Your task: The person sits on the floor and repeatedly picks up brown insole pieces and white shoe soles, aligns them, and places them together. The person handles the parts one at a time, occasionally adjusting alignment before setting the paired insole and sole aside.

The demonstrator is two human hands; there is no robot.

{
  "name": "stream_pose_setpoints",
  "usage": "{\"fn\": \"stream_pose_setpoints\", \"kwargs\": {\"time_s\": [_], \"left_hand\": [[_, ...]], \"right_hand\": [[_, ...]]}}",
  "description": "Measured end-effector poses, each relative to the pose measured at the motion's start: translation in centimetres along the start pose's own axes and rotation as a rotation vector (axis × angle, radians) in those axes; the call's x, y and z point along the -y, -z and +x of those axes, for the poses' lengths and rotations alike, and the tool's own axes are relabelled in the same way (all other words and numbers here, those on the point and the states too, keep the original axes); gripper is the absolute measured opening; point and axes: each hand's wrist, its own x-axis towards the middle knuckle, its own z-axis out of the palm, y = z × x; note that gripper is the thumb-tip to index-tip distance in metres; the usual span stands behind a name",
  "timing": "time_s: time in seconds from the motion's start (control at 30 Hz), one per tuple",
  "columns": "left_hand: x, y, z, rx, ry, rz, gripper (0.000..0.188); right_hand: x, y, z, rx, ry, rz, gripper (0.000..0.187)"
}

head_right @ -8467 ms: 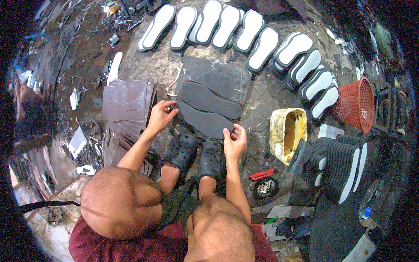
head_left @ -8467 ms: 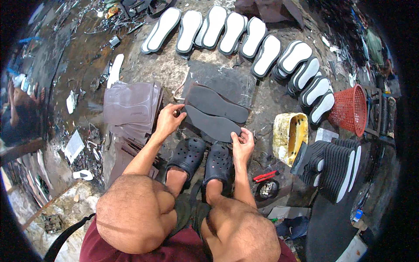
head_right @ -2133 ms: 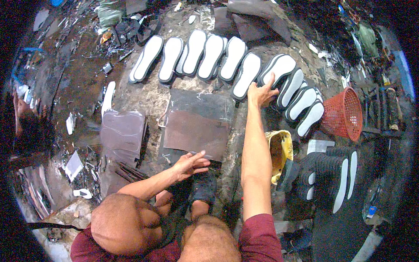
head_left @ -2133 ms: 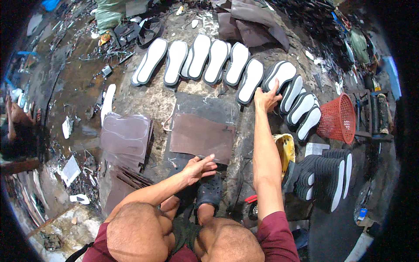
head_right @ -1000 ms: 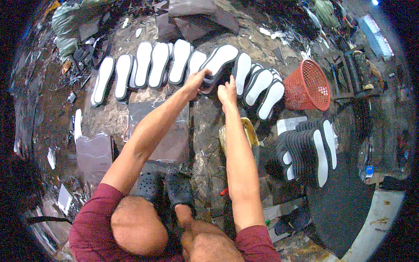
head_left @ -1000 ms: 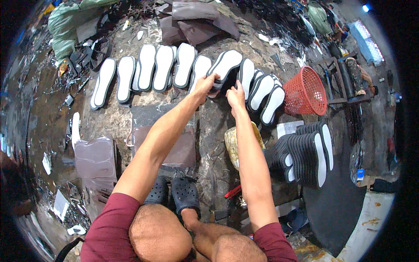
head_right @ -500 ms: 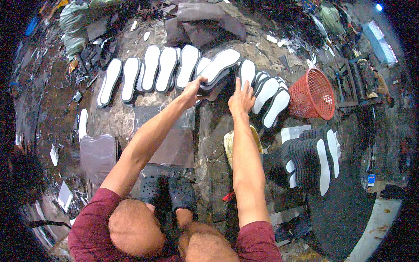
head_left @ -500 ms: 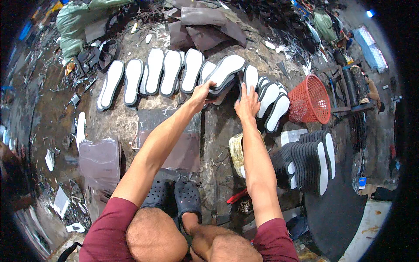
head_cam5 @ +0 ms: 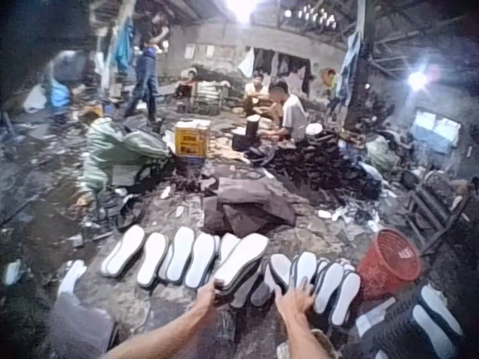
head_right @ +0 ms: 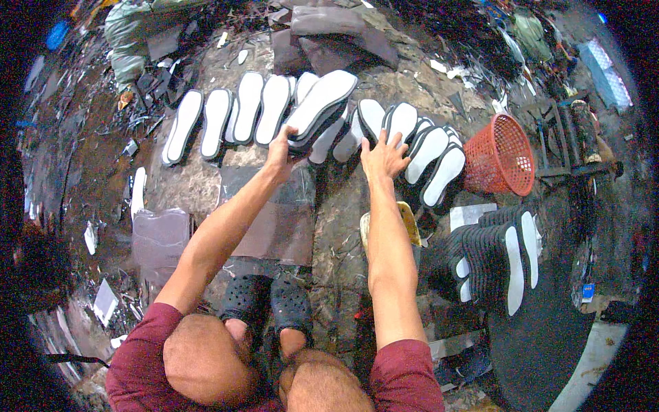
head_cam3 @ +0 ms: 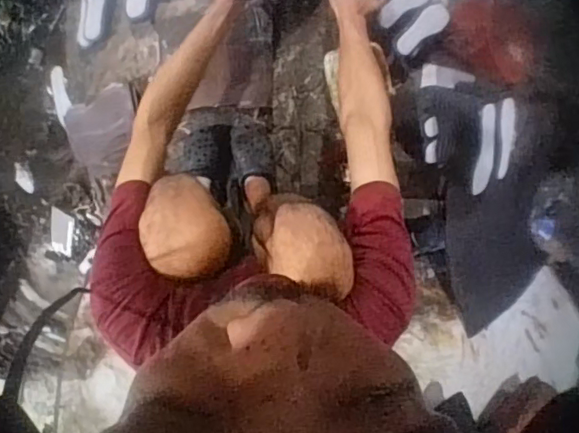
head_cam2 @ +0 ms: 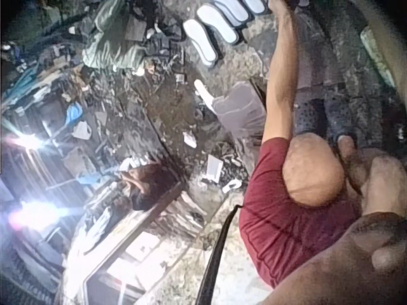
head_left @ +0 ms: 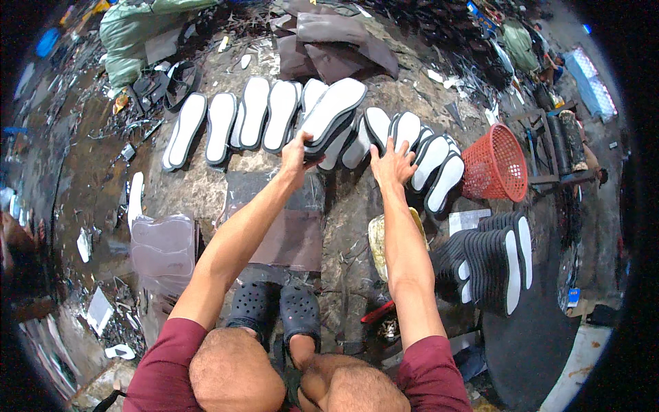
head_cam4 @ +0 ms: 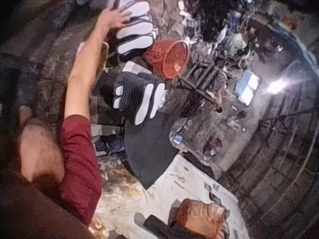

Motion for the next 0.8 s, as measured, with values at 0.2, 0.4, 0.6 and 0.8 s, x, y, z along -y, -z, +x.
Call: {"fn": "stream_pose_setpoints", "kwargs": {"time_s": [0.2, 0.4, 0.6, 0.8], "left_hand": [[0.2, 5.2, -3.0, 0.084, -0.112, -0.035, 0.033], [1.2, 8.7, -11.6, 0.019, -0.18, 0.002, 0.029], [2.0, 12.0, -16.7, -0.049, -0.436, 0.322, 0.067], [4.1, 13.1, -19.8, 0.121, -0.543, 0.555, 0.107]], "right_hand": [[-0.2, -0.2, 0.6, -0.127, 0.046, -0.114, 0.047], [0.0, -0.3, 2.4, -0.006, 0.008, -0.168, 0.047], [6.7, 3.7, -6.8, 0.151, 0.071, 1.305, 0.062], [12.5, 13.3, -18.8, 0.463, 0.039, 1.431, 0.123]]}}
